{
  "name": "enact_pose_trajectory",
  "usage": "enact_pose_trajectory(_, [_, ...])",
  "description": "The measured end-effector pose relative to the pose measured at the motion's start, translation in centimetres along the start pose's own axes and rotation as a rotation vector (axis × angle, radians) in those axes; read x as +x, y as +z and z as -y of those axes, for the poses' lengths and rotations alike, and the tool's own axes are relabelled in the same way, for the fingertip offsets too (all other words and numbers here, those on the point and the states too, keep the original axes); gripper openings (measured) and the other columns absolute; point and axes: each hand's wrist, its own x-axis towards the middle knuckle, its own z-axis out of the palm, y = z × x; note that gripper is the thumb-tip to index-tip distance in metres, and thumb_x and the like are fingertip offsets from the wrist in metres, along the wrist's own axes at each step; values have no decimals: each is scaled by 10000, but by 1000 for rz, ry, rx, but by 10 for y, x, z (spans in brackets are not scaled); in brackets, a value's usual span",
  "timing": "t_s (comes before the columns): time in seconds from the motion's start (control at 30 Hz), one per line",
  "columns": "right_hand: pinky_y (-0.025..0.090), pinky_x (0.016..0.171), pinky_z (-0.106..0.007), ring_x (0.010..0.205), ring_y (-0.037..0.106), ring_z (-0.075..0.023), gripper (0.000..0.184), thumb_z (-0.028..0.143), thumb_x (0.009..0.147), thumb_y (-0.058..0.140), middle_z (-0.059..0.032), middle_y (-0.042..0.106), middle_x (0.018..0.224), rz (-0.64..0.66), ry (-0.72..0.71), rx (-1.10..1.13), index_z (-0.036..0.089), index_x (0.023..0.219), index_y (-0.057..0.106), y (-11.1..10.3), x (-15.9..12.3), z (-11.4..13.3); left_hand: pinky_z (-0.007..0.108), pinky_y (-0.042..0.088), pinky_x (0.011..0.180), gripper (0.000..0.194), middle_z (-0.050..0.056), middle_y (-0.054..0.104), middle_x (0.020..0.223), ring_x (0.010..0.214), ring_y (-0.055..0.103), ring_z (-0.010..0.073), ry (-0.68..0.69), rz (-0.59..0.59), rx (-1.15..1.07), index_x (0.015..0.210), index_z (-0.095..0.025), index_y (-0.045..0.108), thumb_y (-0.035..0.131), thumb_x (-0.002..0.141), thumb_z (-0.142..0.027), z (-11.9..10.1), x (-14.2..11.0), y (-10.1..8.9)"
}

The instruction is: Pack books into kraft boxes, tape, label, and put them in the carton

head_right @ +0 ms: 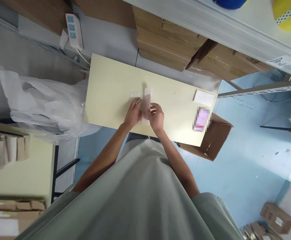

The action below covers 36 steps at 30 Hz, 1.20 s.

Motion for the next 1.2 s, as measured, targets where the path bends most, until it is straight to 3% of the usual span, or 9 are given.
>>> enact_pose_trajectory(0.2, [641,825,-355,825,730,-177,328,314,1022,692,-78,718,1205,123,-14,-152,247,1324,582,58,4,23,393,623,1076,558,134,600,1532,1309,692,232,-175,-218,-98,1552,-247,512,529,1032,-45,24,-14,-36])
enact_pose_trajectory(0.33, [653,913,-465,990,767,-279,309,314,1048,667,-148,688,1310,209,67,-306,223,1320,553,110,14,23,352,641,968,510,151,645,1439,1163,728,205,-227,-233,-85,1496,-186,546,539,1012,-27,35,-23,-50])
enact_pose_trajectory(0.43, [649,927,-506,1062,754,-321,255,277,1063,593,-184,673,1370,200,103,-377,214,1306,553,133,19,18,349,651,951,516,146,669,1398,1114,752,216,-240,-197,-68,1474,-191,579,570,976,-57,40,-28,-55])
enact_pose_trajectory(0.57, [636,893,-441,1014,743,-290,306,296,1032,622,-136,713,1304,155,106,-368,255,1334,591,119,12,9,377,669,934,530,145,705,1319,983,775,216,-285,-78,-97,1430,-176,619,600,913,-60,46,-34,-62])
enact_pose_trajectory(0.7, [616,856,-382,964,735,-240,330,293,1043,562,-150,690,1317,-27,132,-370,231,1361,626,85,-5,-1,367,676,909,489,131,715,1290,942,771,209,-272,6,-149,1369,-201,649,599,903,-63,49,-40,-68])
enact_pose_trajectory(0.8, [610,840,-372,873,726,-215,328,282,1023,575,-119,707,1209,-78,188,-328,222,1336,652,78,-15,-7,360,668,916,480,123,697,1293,935,766,205,-227,33,-139,1381,-213,640,619,923,-72,49,-44,-68])
enact_pose_trajectory(1.03, [599,866,-355,899,727,-212,370,314,1003,582,-92,717,1172,-149,290,-335,225,1349,675,95,-22,-1,386,646,979,556,138,655,1349,979,757,221,-151,137,-116,1455,-211,599,563,934,-21,49,-44,-68])
enact_pose_trajectory(1.2, [575,871,-350,882,724,-211,370,309,971,592,-72,725,1146,-184,322,-344,229,1320,687,128,-3,25,465,625,1064,585,171,654,1380,1178,729,296,-137,113,-134,1472,-198,616,515,929,-4,67,-23,-99])
